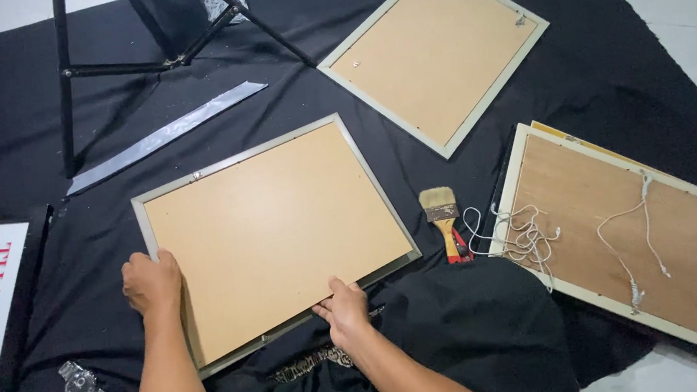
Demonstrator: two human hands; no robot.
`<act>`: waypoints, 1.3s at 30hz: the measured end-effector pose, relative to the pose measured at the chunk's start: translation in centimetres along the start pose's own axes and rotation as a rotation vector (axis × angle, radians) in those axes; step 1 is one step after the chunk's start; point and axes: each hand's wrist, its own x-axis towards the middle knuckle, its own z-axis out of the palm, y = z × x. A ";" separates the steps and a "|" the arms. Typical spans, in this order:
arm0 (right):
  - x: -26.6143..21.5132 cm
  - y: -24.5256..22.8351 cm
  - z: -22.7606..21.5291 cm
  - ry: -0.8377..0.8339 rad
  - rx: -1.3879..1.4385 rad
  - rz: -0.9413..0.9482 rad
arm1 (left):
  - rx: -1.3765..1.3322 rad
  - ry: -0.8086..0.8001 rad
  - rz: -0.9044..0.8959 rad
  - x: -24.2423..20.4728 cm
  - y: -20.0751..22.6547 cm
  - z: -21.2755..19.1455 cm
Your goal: Disassembling a picture frame to remove the artwork and cleaning the glass with a brush and cloth.
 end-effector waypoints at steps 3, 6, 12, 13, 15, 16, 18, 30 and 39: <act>0.3 0.3 -0.1 -0.007 0.012 -0.014 | 0.097 0.082 0.091 0.5 -0.9 1.3; 0.5 0.4 -0.2 -0.004 0.023 -0.007 | 0.090 0.057 0.085 0.2 -0.8 1.0; -0.2 -0.1 0.4 0.024 0.000 -0.005 | 0.161 0.119 0.210 1.0 -2.0 2.5; -0.1 0.0 0.4 0.023 -0.002 -0.003 | 0.162 0.120 0.207 1.0 -2.0 2.3; 0.2 0.2 0.2 0.016 0.013 -0.013 | 0.150 0.086 0.185 0.9 -1.8 2.2; 0.3 0.2 0.2 0.016 0.013 -0.013 | 0.150 0.085 0.185 1.0 -1.8 2.2; 0.3 0.2 0.2 0.016 0.011 -0.015 | 0.107 0.088 0.193 0.9 -2.0 2.2; -2.8 -1.1 1.6 0.051 -0.012 -0.238 | -0.136 -0.271 0.071 -1.9 -1.3 -4.7; -3.5 -2.1 2.6 -0.017 0.002 -0.242 | -0.582 -0.254 -0.203 -6.6 -1.7 -8.8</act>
